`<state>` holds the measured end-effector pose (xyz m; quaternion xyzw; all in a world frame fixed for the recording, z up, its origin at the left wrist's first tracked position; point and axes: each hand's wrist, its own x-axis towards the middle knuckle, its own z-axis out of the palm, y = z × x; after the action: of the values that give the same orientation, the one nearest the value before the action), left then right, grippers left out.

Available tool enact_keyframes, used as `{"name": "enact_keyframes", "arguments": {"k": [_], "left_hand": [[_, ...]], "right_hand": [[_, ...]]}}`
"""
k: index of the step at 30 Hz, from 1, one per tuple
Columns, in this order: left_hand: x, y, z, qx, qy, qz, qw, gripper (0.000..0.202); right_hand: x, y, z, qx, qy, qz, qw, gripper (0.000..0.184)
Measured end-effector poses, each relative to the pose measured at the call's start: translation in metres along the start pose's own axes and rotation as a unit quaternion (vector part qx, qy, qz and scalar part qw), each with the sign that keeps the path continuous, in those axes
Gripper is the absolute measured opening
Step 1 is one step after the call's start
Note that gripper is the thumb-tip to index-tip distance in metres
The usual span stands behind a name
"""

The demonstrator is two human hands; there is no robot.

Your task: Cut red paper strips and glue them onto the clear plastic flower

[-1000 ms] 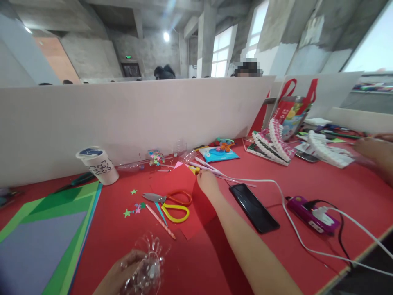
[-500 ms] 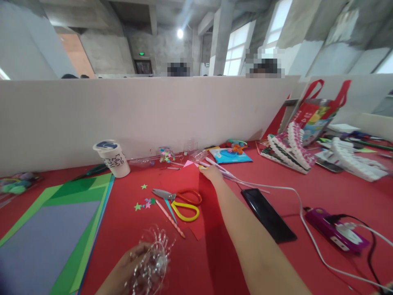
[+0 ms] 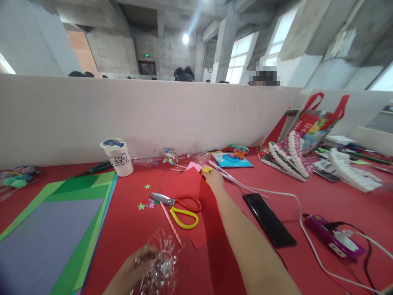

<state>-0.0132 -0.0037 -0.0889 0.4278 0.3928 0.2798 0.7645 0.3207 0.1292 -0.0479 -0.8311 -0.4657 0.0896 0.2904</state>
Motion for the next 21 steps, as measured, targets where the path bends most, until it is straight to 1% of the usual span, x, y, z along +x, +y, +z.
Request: {"name": "enact_keyframes", "arguments": {"k": [3,6,8,10,12,14,16,18,21], "left_hand": [[0.0,0.001,-0.001,0.003,-0.028,-0.005,1.0,0.044],[0.0,0.003,-0.002,0.021,-0.034,-0.006,0.999,0.044],[-0.001,0.004,-0.002,0.031,-0.025,-0.013,0.999,0.046],[0.0,0.004,-0.001,0.033,-0.011,-0.014,0.999,0.048],[0.0,0.003,0.0,0.034,0.0,-0.002,0.999,0.048],[0.0,0.003,0.0,0.039,0.0,0.007,0.999,0.048],[0.0,0.003,0.0,0.044,-0.005,0.0,0.999,0.05],[0.0,0.005,0.0,0.067,-0.005,-0.014,0.998,0.049],[-0.002,0.009,0.0,0.15,0.009,-0.014,0.989,0.04]], "right_hand": [[-0.004,0.003,0.003,0.069,0.048,0.055,0.995,0.032],[-0.006,0.0,-0.004,0.143,0.095,0.066,0.983,0.032],[-0.006,-0.003,-0.017,0.194,0.123,0.07,0.971,0.032],[-0.005,-0.006,-0.035,0.242,0.152,0.077,0.955,0.033],[-0.005,-0.009,-0.055,0.291,0.169,0.086,0.938,0.034],[-0.011,-0.012,-0.073,0.347,0.149,0.085,0.922,0.033],[-0.023,-0.015,-0.085,0.404,0.101,0.079,0.906,0.031],[-0.04,-0.019,-0.091,0.452,0.052,0.074,0.888,0.027],[-0.069,-0.025,-0.094,0.508,-0.007,0.07,0.859,0.021]]}}
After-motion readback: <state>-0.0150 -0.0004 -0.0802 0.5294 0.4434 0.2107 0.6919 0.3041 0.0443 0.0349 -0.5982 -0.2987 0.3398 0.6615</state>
